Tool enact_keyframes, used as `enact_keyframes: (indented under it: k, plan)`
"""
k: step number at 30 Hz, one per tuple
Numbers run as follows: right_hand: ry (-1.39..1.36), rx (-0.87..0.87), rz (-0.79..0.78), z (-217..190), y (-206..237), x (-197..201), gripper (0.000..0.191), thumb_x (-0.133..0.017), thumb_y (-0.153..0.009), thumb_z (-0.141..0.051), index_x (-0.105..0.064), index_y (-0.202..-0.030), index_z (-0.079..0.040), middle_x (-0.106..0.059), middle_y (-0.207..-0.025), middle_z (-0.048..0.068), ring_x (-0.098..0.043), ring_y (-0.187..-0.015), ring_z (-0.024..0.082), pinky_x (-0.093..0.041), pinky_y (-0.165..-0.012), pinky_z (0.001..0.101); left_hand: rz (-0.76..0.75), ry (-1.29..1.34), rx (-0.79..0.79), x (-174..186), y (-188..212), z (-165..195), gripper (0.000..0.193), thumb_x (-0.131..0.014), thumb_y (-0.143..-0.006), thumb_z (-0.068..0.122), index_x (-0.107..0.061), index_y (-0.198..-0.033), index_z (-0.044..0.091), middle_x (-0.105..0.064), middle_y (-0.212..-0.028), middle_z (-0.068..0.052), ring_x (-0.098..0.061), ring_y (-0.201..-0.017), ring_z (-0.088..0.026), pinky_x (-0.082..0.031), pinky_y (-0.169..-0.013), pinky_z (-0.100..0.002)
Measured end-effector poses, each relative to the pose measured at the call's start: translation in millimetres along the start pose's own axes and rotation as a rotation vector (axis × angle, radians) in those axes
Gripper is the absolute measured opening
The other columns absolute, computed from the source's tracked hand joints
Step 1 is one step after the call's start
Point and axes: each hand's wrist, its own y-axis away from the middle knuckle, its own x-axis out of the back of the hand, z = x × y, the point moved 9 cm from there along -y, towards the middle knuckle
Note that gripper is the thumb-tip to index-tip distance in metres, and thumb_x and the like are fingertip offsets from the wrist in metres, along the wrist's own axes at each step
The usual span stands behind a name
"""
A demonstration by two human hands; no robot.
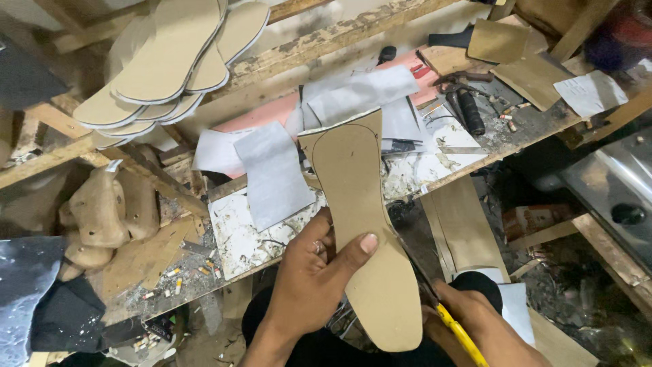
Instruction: The person cuts out shoe insole shapes from cardboard sheets using scissors, following drawn outlines. They trim the edges of each cut piece, stack finished pieces on the workbench, and cut additional outlines from a new cardboard sheet.
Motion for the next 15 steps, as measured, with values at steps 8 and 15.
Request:
enact_keyframes:
  k: [8, 15]
  plan:
    - [0.007, 0.259, 0.268, -18, 7, 9, 0.074, -0.077, -0.076, -0.009, -0.052, -0.146, -0.005, -0.072, -0.119, 0.018, -0.067, -0.112, 0.03, -0.053, -0.092, 0.0398, -0.057, 0.026, 0.055, -12, 8, -10, 0.032, -0.068, -0.097, 0.012, -0.063, -0.125, -0.004, -0.075, -0.098, -0.007, -0.069, -0.086, -0.009, -0.058, -0.073, -0.027]
    - [-0.03, 0.169, 0.15, -50, 4, 12, 0.063, -0.071, -0.079, -0.009, -0.059, -0.141, -0.006, -0.074, -0.105, 0.016, -0.073, -0.094, 0.029, -0.056, -0.083, 0.04, 0.018, 0.088, 0.126, -12, 11, -19, 0.034, -0.069, -0.094, 0.012, -0.063, -0.124, -0.004, -0.077, -0.096, -0.01, -0.073, -0.084, -0.012, -0.06, -0.074, -0.028]
